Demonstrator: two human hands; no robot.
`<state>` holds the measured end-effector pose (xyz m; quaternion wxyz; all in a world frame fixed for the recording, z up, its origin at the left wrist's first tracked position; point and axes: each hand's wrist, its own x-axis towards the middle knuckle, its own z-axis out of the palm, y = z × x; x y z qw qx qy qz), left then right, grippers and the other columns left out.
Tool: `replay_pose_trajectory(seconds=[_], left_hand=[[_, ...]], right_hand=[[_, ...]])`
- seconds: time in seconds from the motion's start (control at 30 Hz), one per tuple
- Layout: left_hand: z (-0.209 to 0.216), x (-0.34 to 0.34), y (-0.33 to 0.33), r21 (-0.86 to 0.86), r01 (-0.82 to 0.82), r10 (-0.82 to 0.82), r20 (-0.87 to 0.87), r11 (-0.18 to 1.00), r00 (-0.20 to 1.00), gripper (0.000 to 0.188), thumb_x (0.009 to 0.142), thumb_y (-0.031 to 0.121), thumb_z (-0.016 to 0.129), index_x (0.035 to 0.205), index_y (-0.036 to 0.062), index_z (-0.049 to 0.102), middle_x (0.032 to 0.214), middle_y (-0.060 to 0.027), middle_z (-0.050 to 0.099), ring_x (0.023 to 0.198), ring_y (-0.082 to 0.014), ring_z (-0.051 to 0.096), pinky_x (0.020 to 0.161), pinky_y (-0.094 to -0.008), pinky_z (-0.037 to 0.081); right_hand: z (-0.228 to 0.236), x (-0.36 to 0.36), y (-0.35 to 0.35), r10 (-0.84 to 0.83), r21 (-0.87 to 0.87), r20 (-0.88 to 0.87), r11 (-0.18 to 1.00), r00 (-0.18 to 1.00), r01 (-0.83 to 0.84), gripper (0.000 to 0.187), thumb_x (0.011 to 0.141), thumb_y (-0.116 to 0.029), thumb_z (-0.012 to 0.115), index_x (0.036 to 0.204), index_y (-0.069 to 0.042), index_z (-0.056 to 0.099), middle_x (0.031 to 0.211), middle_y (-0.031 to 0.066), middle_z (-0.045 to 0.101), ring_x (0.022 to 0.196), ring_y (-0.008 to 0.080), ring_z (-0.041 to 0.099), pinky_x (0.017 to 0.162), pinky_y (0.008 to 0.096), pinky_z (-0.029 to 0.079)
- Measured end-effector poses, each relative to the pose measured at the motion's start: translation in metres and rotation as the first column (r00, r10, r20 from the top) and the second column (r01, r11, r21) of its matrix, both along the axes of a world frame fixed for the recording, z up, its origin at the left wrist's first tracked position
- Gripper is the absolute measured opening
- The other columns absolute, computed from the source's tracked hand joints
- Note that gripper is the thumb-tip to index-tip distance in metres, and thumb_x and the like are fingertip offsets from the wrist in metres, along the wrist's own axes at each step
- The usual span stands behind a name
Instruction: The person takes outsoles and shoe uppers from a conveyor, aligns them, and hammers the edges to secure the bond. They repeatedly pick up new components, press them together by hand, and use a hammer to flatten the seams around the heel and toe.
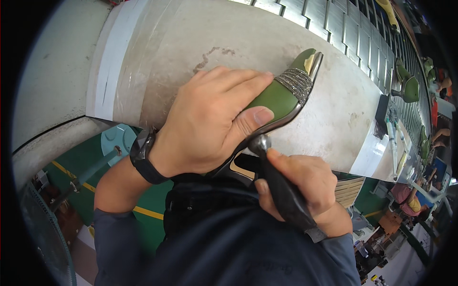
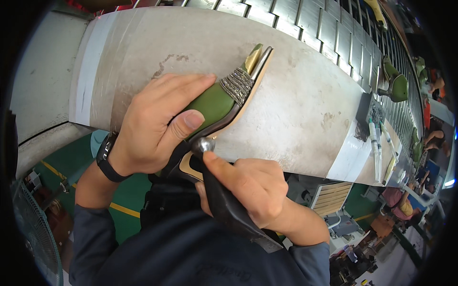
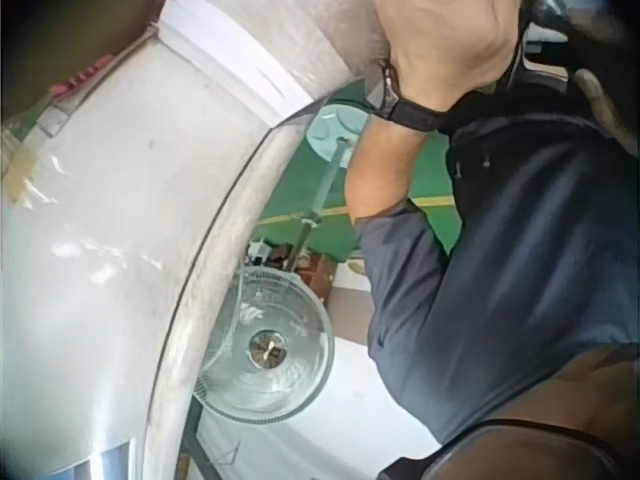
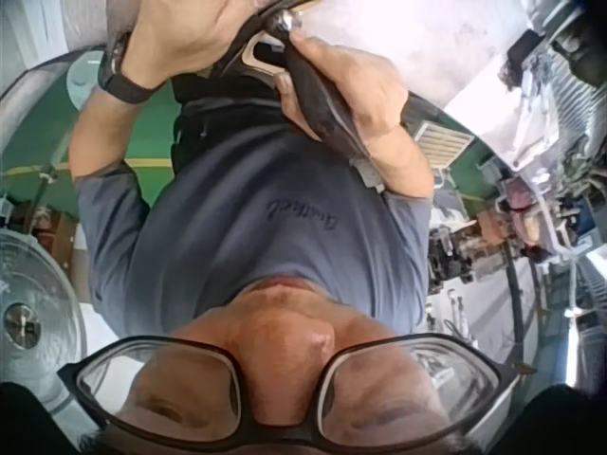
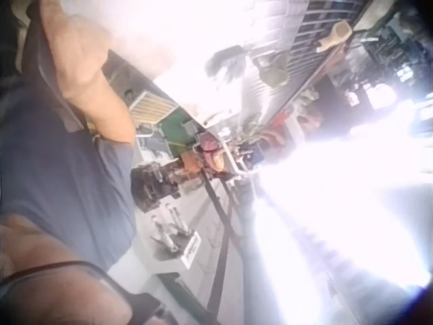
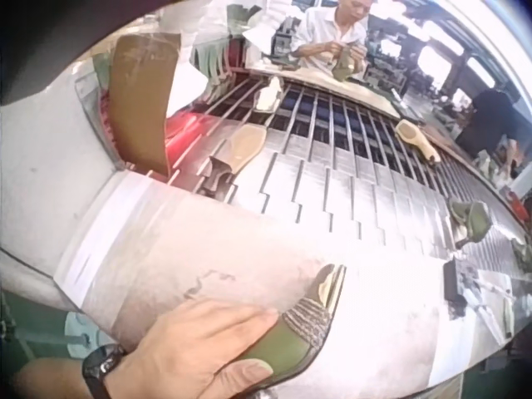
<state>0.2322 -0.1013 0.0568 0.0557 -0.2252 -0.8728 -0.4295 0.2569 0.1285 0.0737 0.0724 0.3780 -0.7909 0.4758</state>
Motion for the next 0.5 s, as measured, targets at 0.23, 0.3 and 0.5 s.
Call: replay_pose_trajectory(seconds=[0.23, 0.3, 0.5], left_hand=[[-0.001, 0.004, 0.005, 0.013, -0.021, 0.021, -0.028, 1.000, 0.999, 0.045, 0.104, 0.027, 0.062, 0.131, -0.0088, 0.063, 0.123, -0.0243, 0.070, 0.107, -0.0411, 0.067, 0.091, -0.0456, 0.051], [0.001, 0.004, 0.004, 0.014, -0.031, 0.031, -0.012, 0.999, 0.999, 0.044, 0.103, 0.026, 0.062, 0.131, -0.0087, 0.064, 0.123, -0.0243, 0.070, 0.106, -0.0413, 0.067, 0.091, -0.0456, 0.051], [-0.001, 0.003, -0.002, 0.037, -0.058, 0.058, 0.008, 0.998, 0.998, 0.038, 0.105, 0.021, 0.058, 0.129, -0.0080, 0.065, 0.118, -0.0243, 0.072, 0.105, -0.0411, 0.069, 0.093, -0.0443, 0.052]], right_hand=[[-0.005, -0.014, 0.005, 0.234, -0.047, 0.123, 0.972, 0.964, -0.230, 0.042, 0.072, -0.001, 0.084, 0.110, 0.012, 0.072, 0.060, 0.0007, 0.051, 0.042, 0.0126, 0.049, 0.039, 0.0284, 0.037], [-0.007, -0.018, 0.004, 0.257, -0.020, 0.073, 0.966, 0.964, -0.256, 0.040, 0.073, 0.000, 0.083, 0.110, 0.012, 0.072, 0.060, 0.0000, 0.050, 0.042, 0.0122, 0.049, 0.039, 0.0284, 0.037], [-0.015, 0.007, -0.006, 0.133, -0.030, 0.003, 0.991, 0.991, -0.132, 0.040, 0.074, 0.001, 0.082, 0.111, 0.011, 0.072, 0.061, -0.0007, 0.048, 0.043, 0.0116, 0.047, 0.040, 0.0283, 0.036]])
